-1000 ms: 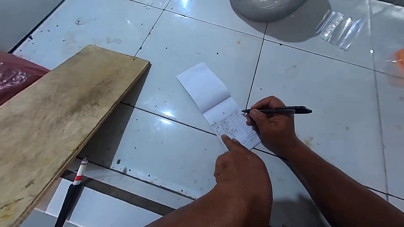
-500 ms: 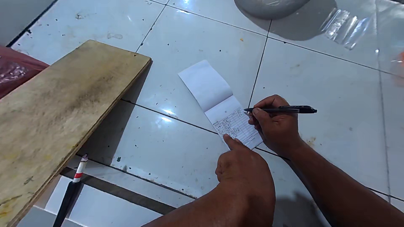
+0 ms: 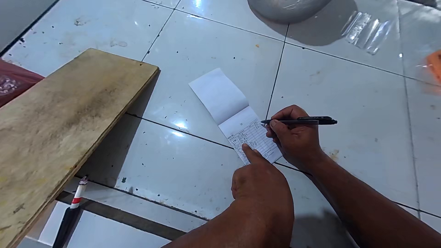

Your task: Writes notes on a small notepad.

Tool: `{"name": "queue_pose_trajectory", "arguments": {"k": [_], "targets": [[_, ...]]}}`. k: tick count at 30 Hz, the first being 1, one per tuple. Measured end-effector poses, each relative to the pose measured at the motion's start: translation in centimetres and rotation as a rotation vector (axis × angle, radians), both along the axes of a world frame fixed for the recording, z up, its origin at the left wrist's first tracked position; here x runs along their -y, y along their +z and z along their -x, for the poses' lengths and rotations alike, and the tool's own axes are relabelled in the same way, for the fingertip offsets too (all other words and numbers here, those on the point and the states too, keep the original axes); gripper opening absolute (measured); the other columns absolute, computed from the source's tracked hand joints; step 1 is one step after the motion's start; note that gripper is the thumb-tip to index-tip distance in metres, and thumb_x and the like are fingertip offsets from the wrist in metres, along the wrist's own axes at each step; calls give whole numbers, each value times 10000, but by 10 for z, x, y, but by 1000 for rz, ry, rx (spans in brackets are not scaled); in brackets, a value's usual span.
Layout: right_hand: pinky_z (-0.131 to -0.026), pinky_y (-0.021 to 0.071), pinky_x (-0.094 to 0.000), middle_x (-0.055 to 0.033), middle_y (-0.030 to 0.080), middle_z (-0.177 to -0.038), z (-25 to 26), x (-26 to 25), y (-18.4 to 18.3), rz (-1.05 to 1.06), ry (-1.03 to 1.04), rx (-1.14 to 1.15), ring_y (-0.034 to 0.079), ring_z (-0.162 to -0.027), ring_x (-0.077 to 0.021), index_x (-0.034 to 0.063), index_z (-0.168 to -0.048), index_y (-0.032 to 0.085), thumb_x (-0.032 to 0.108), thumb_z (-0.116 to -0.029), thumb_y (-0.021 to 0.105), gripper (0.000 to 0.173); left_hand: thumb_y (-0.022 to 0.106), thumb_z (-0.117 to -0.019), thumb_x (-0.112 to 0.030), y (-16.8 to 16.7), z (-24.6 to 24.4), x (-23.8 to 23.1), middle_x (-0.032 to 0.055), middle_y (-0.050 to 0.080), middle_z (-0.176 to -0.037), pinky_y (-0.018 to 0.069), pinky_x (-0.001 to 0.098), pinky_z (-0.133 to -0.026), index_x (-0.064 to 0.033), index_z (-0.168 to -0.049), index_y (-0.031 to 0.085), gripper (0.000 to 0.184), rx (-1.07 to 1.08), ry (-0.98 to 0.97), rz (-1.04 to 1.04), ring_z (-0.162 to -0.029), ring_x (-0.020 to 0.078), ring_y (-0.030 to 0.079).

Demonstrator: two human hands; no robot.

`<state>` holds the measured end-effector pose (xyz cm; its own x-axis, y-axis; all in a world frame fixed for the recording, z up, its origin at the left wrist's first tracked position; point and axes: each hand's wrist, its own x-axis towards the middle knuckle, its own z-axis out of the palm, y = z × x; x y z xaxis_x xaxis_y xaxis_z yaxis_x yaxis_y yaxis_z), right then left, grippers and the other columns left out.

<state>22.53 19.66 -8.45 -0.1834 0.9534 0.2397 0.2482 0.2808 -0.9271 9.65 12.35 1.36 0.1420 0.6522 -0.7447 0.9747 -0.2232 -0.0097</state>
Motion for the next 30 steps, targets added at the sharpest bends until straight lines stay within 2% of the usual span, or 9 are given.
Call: {"name": "queue_pose_trajectory", "arguments": {"k": [8, 13, 15, 21, 26, 30], "targets": [[-526, 595, -255, -35, 696, -811, 0, -1, 0, -7, -5, 9, 680, -625, -117, 77, -1027, 608, 105, -982, 622, 55, 592, -803, -817, -2, 1, -2, 350, 251, -1593, 541, 372, -629, 111, -1577, 175, 1278, 5, -7, -22, -844, 284, 696], [-524, 596, -269, -42, 689, -812, 0, 0, 0, 3, -1, -7, 671, -619, -132, 73, -1034, 616, 102, -980, 634, 64, 647, -817, -756, -6, 4, -6, 237, 196, -1670, 559, 404, -660, 29, -1623, 126, 1240, 87, 8, -69, -842, 266, 696], [-515, 592, -265, -39, 686, -813, -1, -1, 0, -3, 2, -15, 668, -612, -127, 74, -1032, 619, 102, -976, 633, 65, 649, -823, -743, -7, 4, -7, 219, 198, -1674, 559, 407, -655, 16, -1628, 119, 1226, 88, -9, -70, -841, 269, 696], [-480, 514, -211, 18, 645, -755, -8, -1, 6, -65, -13, 64, 585, -561, -64, 89, -988, 650, 116, -945, 655, 51, 598, -850, -766, -3, 3, -10, 195, 151, -1696, 560, 415, -657, 11, -1601, 250, 1136, 37, -48, -35, -828, 270, 692], [-467, 474, -181, 67, 616, -731, -8, 2, 2, -83, 11, 182, 544, -551, -12, 127, -941, 668, 157, -926, 669, 34, 587, -838, -790, -3, 3, -9, 178, 155, -1701, 559, 404, -648, 6, -1594, 280, 1139, 22, -54, -53, -819, 253, 696], [-474, 466, -174, 73, 609, -726, -8, 1, 1, -86, 20, 193, 537, -558, -6, 131, -922, 677, 164, -928, 671, 34, 587, -844, -784, -3, 2, -8, 184, 158, -1699, 558, 402, -651, 22, -1590, 277, 1141, 14, -63, -64, -829, 257, 697]]}}
